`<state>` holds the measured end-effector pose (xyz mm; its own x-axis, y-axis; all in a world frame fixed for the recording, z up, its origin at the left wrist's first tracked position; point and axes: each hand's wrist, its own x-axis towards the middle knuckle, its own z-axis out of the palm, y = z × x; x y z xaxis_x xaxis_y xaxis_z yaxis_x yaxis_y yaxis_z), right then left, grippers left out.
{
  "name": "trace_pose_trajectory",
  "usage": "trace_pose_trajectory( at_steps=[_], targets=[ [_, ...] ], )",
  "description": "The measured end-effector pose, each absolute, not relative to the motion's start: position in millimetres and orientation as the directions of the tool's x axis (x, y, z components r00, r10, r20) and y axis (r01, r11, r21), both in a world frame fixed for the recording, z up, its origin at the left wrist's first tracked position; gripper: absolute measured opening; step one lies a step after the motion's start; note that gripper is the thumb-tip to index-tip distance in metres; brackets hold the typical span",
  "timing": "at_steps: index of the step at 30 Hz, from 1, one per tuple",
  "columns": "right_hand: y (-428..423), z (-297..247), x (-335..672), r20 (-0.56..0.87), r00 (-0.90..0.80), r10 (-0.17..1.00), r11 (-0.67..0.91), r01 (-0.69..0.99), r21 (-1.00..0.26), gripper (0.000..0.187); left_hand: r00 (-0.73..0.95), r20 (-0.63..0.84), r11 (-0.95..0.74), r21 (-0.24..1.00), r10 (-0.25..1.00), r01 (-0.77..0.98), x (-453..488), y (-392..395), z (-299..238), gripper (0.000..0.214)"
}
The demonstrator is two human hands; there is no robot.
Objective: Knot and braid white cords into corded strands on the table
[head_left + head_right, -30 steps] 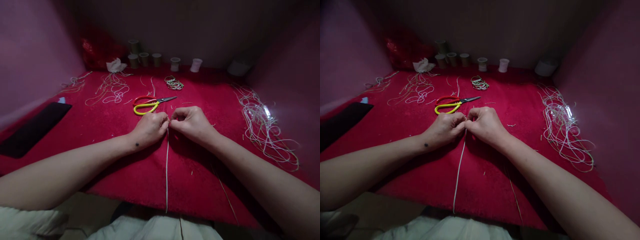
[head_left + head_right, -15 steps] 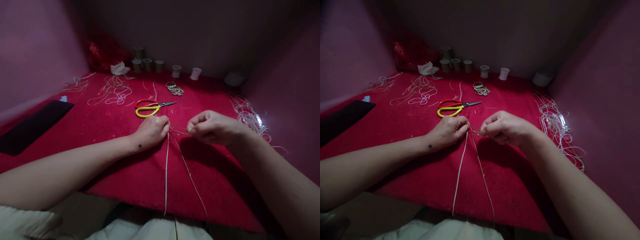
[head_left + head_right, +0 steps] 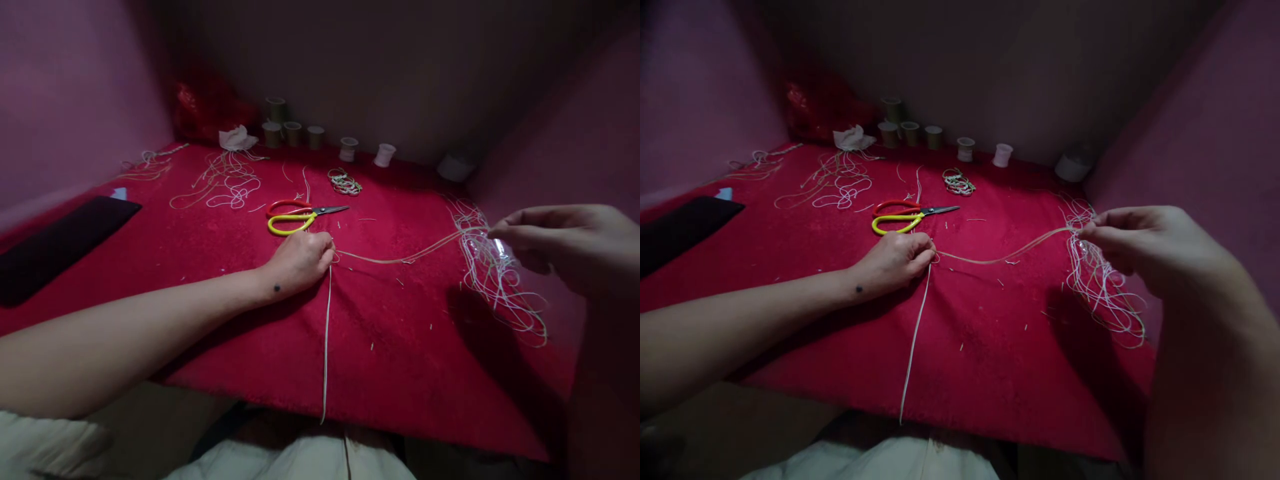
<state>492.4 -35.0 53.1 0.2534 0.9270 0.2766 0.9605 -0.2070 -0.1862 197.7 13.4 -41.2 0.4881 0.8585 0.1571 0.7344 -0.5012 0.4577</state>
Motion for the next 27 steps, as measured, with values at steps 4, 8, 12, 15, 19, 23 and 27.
trace_pose_trajectory(
  at_steps=[4,8,12,15,19,23,27],
  targets=[
    [-30,41,445,0.423,0.238,0.874,-0.107,0.945,-0.309,0.021,0.491,0.145,-0.498,0.459,0.859,0.736,198,13,-41,0.019],
    [-23,12,379,0.111,-0.156,0.982,0.191,0.811,-0.553,0.026,0.492,0.172,-0.514,0.434,0.853,0.74,198,13,-41,0.019],
    [-9,-12,348,-0.089,-0.252,0.964,0.137,0.75,-0.648,0.023,0.489,0.176,-0.514,0.422,0.855,0.747,197,13,-43,0.019],
    [-1,-17,346,-0.217,-0.257,0.942,0.04,0.727,-0.686,0.017,0.499,0.181,-0.526,0.414,0.847,0.743,196,13,-43,0.019],
    [4,-17,350,-0.279,-0.277,0.919,0.008,0.722,-0.692,0.008,0.502,0.177,-0.526,0.43,0.846,0.734,196,13,-44,0.019],
    [8,-19,352,-0.277,-0.283,0.918,0.017,0.729,-0.685,0.011,0.501,0.164,-0.514,0.469,0.85,0.719,195,13,-45,0.019],
    [10,-21,352,-0.237,-0.26,0.936,0.032,0.734,-0.678,0.011,0.514,0.185,-0.53,0.502,0.838,0.683,192,12,-47,0.019]
  ],
)
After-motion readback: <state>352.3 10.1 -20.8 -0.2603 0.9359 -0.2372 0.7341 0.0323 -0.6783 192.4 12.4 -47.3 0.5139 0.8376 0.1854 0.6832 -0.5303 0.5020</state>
